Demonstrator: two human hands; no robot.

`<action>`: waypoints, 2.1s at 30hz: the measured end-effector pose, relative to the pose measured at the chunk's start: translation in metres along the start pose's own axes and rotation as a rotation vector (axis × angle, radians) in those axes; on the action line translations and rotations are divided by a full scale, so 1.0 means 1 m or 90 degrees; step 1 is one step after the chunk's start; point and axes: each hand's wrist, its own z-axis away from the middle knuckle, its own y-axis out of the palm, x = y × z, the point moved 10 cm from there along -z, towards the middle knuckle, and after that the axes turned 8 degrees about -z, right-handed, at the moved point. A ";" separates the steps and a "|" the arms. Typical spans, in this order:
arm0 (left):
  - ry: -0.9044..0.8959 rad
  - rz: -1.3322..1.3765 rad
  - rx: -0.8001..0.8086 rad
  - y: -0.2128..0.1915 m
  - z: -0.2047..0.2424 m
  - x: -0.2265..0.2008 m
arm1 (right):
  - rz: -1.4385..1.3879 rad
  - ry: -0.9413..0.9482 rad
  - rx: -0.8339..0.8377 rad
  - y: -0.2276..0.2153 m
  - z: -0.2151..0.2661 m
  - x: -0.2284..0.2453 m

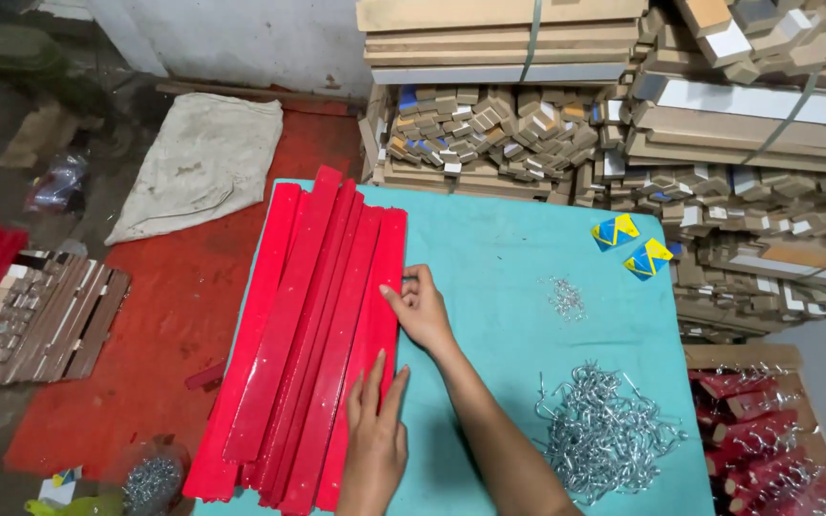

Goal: The person inserts metal hooks into pre-drilled holes along red wooden slats, then places the completed slats into a cardboard box. The person repeats this process for multiple slats.

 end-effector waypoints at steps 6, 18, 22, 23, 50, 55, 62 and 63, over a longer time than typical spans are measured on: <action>-0.020 0.170 -0.093 0.001 -0.054 -0.032 | -0.362 0.125 -0.058 -0.048 -0.026 -0.046; -0.109 0.624 -0.144 0.102 -0.191 -0.018 | 0.071 0.124 -0.222 -0.135 -0.019 -0.001; -0.091 0.710 -0.126 0.121 -0.212 -0.017 | 0.169 0.031 -0.259 -0.143 -0.020 0.015; -0.097 0.767 -0.133 0.124 -0.214 -0.017 | 0.184 0.031 -0.258 -0.144 -0.020 0.013; 0.035 0.459 0.063 0.089 -0.207 -0.049 | 0.475 0.182 -0.470 -0.260 0.021 0.002; 0.071 0.426 0.123 0.087 -0.199 -0.064 | 0.380 0.070 -0.456 -0.262 0.011 0.004; 0.035 0.455 0.207 0.074 -0.199 -0.069 | 0.355 0.033 -0.474 -0.265 0.013 0.012; 0.028 0.455 0.218 0.076 -0.198 -0.067 | 0.351 0.027 -0.477 -0.266 0.012 0.011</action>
